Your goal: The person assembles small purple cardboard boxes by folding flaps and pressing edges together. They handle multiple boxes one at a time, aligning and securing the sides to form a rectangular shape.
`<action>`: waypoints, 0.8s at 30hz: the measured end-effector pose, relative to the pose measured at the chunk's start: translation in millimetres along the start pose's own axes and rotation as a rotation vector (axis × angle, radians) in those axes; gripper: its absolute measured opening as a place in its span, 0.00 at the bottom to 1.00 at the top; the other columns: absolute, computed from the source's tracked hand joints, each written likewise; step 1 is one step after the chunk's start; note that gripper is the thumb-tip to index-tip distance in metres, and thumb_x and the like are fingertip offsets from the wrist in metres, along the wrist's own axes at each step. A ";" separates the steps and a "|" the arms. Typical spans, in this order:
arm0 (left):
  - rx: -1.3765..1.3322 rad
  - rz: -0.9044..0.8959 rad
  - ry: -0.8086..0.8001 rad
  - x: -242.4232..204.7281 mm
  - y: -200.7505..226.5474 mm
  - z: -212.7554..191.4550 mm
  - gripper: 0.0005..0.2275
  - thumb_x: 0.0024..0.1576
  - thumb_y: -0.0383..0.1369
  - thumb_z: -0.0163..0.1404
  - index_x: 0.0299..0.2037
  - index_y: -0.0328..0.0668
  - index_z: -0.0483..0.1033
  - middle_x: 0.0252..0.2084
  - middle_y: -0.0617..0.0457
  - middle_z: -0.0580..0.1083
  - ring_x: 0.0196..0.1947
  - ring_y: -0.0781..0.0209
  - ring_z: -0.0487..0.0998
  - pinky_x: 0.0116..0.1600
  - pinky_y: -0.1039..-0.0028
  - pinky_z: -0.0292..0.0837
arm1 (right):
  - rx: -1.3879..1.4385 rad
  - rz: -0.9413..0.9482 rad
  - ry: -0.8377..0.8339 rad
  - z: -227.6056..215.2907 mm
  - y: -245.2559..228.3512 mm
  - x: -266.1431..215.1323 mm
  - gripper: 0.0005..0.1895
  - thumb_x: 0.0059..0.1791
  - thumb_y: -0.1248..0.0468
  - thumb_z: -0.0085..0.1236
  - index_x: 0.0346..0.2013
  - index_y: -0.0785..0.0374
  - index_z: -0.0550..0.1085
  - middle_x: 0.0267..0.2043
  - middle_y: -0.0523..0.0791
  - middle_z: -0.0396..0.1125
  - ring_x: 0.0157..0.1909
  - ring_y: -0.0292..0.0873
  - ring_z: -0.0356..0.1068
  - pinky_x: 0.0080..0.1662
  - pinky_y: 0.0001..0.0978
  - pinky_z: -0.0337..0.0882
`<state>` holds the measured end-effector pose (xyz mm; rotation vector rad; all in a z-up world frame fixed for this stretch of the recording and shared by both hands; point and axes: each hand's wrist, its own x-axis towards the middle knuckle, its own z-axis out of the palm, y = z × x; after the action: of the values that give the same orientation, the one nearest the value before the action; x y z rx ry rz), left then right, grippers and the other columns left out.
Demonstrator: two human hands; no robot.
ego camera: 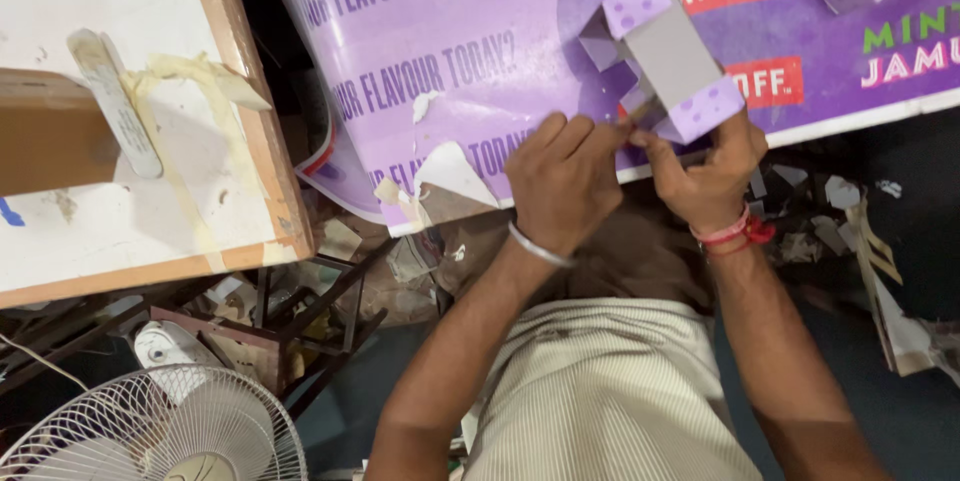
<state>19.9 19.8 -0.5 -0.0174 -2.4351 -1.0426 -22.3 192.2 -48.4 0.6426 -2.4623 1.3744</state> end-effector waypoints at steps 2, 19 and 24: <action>0.002 0.005 -0.027 2.2 2.7 -4.9 0.08 0.50 0.20 0.56 0.33 0.45 0.76 0.27 0.55 0.66 0.29 0.56 0.69 0.34 0.67 0.63 | 0.027 -0.008 0.007 1.1 -0.6 3.1 0.29 0.52 0.65 0.74 0.62 0.74 0.69 0.48 0.53 0.75 0.48 0.47 0.79 0.50 0.34 0.77; 0.047 -0.011 -0.085 10.0 -5.3 -10.0 0.05 0.53 0.23 0.58 0.31 0.43 0.74 0.27 0.53 0.66 0.27 0.56 0.69 0.32 0.65 0.62 | 0.034 0.001 -0.005 2.6 2.4 0.3 0.31 0.55 0.62 0.76 0.63 0.75 0.68 0.46 0.51 0.75 0.45 0.44 0.79 0.47 0.31 0.77; 0.030 -0.021 -0.101 11.5 -2.0 -11.2 0.07 0.57 0.23 0.57 0.30 0.42 0.71 0.28 0.53 0.66 0.29 0.55 0.68 0.32 0.66 0.63 | -0.028 0.008 0.003 0.8 3.1 -1.6 0.28 0.50 0.64 0.79 0.57 0.73 0.71 0.40 0.50 0.75 0.38 0.43 0.77 0.39 0.31 0.73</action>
<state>14.2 8.8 9.8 -0.0361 -2.5467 -1.0373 -22.5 193.3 -51.8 0.6244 -2.4803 1.3402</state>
